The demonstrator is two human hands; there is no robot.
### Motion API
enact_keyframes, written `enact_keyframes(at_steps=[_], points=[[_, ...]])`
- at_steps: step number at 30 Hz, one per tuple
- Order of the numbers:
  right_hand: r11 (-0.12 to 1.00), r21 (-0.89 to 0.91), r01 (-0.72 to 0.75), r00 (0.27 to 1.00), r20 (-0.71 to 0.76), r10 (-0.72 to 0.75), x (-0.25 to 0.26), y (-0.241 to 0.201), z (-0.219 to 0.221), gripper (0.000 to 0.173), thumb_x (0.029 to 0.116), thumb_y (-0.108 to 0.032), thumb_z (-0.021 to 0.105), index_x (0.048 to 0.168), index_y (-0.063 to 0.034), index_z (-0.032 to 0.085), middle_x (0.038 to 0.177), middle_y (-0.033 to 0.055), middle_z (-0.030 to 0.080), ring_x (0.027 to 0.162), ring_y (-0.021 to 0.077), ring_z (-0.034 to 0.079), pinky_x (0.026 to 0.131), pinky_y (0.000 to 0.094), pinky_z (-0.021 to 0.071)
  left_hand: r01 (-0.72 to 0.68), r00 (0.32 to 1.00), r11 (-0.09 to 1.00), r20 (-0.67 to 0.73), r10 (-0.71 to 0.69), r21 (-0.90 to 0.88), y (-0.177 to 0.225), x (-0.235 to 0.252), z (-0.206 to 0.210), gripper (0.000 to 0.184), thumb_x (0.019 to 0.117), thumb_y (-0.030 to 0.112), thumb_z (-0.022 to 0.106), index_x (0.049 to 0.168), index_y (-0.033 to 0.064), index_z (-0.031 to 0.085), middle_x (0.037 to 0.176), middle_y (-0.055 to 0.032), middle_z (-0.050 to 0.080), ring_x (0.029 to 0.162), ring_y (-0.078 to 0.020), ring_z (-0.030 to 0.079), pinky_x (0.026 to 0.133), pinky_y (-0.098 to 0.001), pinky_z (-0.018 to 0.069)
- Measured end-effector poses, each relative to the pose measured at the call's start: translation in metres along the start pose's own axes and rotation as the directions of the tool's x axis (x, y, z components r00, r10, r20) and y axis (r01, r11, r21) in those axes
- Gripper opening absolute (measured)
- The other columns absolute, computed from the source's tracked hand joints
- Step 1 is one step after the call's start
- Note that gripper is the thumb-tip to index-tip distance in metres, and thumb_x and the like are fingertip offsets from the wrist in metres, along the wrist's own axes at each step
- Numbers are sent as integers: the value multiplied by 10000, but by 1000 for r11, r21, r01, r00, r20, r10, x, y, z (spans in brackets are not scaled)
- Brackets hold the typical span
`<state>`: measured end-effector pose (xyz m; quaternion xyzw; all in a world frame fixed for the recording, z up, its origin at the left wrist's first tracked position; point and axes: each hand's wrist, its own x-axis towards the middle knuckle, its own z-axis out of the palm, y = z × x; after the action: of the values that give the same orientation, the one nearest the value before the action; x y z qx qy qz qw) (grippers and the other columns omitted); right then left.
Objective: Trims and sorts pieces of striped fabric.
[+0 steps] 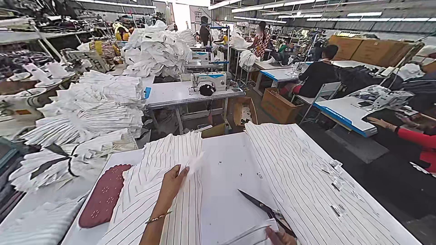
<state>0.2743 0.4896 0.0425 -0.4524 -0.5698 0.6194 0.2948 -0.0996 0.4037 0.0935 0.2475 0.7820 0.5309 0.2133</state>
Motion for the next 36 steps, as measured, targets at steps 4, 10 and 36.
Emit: enact_keyframes(at_steps=[4,10,36], points=[[837,-438,328,941,76,-329,-28,-39,14,265,964,-157,660,1051,82,736,932,174,765,891,231,749,868,465,576,-85,989,992,117,95,-94,55,-79,-30,105,949,153,716,907,58,702,633,80,628,535,28,552,528,-162,460],[891,324,318,248,879,-408,-90,-114,34,163,1016,-108,598,980,30,677,854,-25,707,833,-95,618,781,103,487,-309,936,936,121,330,-169,83,-208,-38,131,924,144,682,1028,67,702,810,109,699,708,72,644,657,-109,537],[883,113,455,586,709,-392,-165,-126,40,179,928,-151,739,896,-144,563,721,-158,643,674,-114,585,624,88,470,-497,849,757,-58,525,-423,44,-363,-22,170,981,145,650,1088,140,782,1008,98,753,918,25,699,847,-155,584]])
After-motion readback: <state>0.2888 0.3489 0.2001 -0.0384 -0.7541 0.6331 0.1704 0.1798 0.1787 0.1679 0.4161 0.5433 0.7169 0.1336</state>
